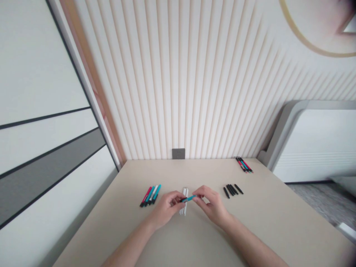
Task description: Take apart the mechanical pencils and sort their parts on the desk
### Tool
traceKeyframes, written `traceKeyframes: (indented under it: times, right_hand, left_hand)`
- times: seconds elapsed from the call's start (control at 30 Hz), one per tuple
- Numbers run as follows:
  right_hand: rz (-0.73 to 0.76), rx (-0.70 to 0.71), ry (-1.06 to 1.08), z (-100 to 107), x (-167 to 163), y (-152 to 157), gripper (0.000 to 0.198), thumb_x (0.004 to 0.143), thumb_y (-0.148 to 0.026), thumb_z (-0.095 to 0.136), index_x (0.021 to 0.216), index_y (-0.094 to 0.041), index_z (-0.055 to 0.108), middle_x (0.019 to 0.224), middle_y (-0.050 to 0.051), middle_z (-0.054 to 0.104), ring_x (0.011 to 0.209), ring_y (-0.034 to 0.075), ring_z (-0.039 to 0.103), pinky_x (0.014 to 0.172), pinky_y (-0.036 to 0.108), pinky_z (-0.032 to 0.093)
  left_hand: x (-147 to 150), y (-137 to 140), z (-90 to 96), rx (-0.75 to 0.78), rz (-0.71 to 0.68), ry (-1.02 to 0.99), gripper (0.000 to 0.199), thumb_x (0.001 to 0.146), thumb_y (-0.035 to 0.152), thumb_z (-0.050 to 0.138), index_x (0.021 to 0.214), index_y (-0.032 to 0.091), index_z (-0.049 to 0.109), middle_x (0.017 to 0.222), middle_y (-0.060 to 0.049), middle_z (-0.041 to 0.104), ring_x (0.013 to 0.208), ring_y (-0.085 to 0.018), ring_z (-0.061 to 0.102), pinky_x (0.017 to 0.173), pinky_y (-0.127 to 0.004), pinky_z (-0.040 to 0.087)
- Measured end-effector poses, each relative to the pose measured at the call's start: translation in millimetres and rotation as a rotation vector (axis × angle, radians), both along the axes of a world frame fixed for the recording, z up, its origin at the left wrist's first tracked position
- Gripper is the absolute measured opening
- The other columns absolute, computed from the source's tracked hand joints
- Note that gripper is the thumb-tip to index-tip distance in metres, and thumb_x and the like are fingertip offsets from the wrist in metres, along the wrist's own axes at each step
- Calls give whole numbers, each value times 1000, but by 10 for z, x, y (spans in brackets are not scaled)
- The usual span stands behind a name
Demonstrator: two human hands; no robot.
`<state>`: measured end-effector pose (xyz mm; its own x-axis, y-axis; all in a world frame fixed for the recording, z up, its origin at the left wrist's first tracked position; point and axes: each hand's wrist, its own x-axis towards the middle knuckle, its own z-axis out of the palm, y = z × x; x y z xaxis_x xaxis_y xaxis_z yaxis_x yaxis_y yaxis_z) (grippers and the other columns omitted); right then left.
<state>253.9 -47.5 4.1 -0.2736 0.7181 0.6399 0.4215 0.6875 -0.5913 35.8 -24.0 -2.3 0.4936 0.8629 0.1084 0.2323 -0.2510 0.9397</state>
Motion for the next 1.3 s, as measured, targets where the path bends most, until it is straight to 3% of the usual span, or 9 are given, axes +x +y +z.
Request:
traceKeyframes:
  times: [0.23,0.37,0.47,0.53,0.6,0.7,0.83,1.07,1.3]
  right_hand:
    - [49,38,-35,-47,11,-10,28,93,-28,55,121,-23,57,82,4,64,75,16,61,70,30,51]
    - [-100,23,31,-40,81,60,26,93,-30,53,117,-23,58,83,4,65,75,17,60,71,31,52]
    - [-290,-49,50,-12,220,157,24,95,-35,47,105,-21,65,86,7,65,78,19,60,60,28,51]
    - [-379,-92,12,-18,346,234,28,95,-37,45,99,-21,67,88,8,65,79,20,60,54,27,50]
    - [-430,-92,-82,-57,471,310,28,95,-37,45,96,-21,68,87,8,67,78,21,61,63,31,51]
    - [-457,-62,-223,-150,581,382,25,94,-33,48,92,-21,69,85,8,68,82,23,61,76,38,49]
    - [-377,-22,-316,-217,467,339,21,94,-27,49,93,-21,70,88,8,68,85,23,60,80,39,47]
    - [-3,63,-519,-166,-14,112,18,94,-23,53,101,-27,70,99,6,67,93,20,58,83,35,43]
    - [115,82,-598,-141,-69,86,19,97,-27,51,96,-26,70,92,3,70,90,18,59,82,35,40]
  left_hand:
    - [9,-4,-34,-35,4,-28,23,79,37,70,87,16,66,74,-1,63,70,-16,57,66,-24,44]
    - [-19,23,-8,13,112,-133,23,85,38,63,94,17,64,84,-3,66,80,-18,60,74,-27,47]
    - [-100,79,11,160,263,-86,23,88,38,59,98,18,63,88,-4,66,80,-18,60,73,-27,48]
    - [-173,124,18,341,310,48,19,88,36,59,96,20,65,87,-4,66,79,-18,59,75,-29,47]
    - [-239,161,20,498,281,167,15,89,33,57,93,21,66,87,-4,66,83,-19,59,78,-30,46]
    - [-293,189,20,613,234,284,12,91,29,56,96,23,66,90,-4,65,86,-19,60,81,-32,46]
    - [-299,192,19,658,245,330,12,92,27,55,97,24,66,92,-4,66,87,-20,61,80,-32,46]
    - [-283,197,-1,624,246,343,12,91,26,55,96,23,66,91,-4,66,86,-20,62,80,-31,48]
    - [-249,183,-21,599,224,376,11,91,25,56,97,23,64,93,-4,66,86,-20,61,81,-31,47]
